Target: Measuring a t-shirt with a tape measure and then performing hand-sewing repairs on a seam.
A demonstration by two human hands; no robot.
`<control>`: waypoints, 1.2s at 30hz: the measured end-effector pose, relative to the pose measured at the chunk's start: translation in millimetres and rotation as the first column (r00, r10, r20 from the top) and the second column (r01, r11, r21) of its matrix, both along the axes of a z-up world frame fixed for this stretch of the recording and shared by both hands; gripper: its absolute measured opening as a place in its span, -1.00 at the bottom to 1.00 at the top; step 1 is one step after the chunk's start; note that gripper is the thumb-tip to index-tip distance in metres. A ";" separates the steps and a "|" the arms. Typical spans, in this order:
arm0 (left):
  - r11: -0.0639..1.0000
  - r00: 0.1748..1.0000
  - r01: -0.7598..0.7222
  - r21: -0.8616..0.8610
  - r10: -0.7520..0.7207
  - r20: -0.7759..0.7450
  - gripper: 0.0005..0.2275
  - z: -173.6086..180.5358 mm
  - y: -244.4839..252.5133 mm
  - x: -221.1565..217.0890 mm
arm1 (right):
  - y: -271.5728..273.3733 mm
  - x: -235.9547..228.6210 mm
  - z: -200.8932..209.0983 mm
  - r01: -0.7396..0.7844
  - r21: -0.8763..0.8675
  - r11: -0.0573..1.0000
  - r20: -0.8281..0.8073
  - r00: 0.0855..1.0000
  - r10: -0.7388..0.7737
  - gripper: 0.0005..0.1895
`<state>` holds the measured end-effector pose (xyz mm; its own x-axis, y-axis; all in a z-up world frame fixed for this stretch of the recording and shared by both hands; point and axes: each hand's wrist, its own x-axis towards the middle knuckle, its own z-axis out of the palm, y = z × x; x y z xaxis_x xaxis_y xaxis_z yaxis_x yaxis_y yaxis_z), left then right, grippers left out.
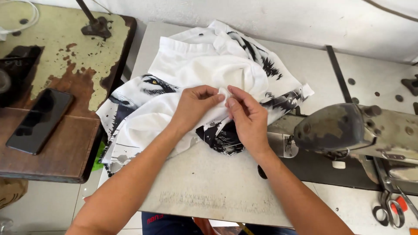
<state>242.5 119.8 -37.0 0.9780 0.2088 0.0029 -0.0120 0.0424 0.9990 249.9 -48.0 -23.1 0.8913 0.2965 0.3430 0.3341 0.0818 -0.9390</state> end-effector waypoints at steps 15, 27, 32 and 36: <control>0.993 0.988 0.097 0.067 -0.088 -0.123 -0.80 39.5 4.4 -7.2 | -6.0 3.7 -0.8 0.068 -0.149 0.986 0.029 0.998 -0.064 -0.83; 0.994 0.987 0.103 0.030 -0.098 -0.131 -0.80 34.3 3.2 -7.9 | -5.8 6.1 -4.3 0.060 -0.122 0.991 0.089 0.995 -0.049 -0.83; 0.995 0.988 0.098 0.014 -0.096 -0.120 -0.81 36.9 3.5 -9.3 | -6.3 7.4 -8.9 0.063 -0.110 0.992 0.135 0.990 -0.048 -0.83; 0.995 0.988 0.097 0.008 -0.095 -0.120 -0.81 38.4 3.7 -10.2 | -6.1 6.4 -4.3 0.069 -0.124 0.990 0.156 0.987 -0.050 -0.83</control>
